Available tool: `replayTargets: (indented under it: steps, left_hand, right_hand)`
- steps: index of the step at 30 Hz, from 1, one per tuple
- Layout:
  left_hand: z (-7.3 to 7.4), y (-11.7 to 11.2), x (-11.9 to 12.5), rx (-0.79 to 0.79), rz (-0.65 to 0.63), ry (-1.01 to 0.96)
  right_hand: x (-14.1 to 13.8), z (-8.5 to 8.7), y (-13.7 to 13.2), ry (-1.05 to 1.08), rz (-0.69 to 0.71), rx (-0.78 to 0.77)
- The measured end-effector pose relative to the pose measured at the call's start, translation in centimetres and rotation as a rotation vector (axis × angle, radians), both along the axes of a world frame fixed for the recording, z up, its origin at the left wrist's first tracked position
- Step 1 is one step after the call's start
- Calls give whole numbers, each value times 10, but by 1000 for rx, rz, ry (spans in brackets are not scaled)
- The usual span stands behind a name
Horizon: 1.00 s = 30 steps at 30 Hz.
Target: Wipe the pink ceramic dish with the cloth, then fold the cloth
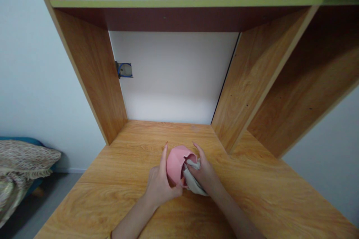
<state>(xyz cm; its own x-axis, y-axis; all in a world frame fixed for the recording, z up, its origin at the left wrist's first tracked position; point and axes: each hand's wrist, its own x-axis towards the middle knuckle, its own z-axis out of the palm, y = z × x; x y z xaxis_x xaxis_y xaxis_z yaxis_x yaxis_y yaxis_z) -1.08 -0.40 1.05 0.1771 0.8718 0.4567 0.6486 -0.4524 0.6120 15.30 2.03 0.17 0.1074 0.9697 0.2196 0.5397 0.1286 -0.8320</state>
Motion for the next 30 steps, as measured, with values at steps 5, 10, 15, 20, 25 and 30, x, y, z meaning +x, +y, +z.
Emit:
replayTargets:
  steps: [5, 10, 15, 20, 25, 30]
  left_hand:
    - [3, 0, -3, 22, -33, -41]
    - [3, 1, 0, -75, -50, -168]
    - [-2, 5, 3, -147, -143, -342]
    - [-7, 6, 9, -246, -207, -402]
    - [-9, 5, 15, -249, -191, -465]
    - [-7, 5, 13, -193, -140, -446]
  right_hand:
    - [1, -11, 1, 85, 130, 30]
    - [0, 1, -3, 203, 113, 15]
    - [-2, 4, -3, 300, 48, 52]
    - [0, -4, 0, 310, -41, 62]
    - [-2, -4, 2, 330, -13, 28]
    - [-3, 0, 4, 299, -53, -44]
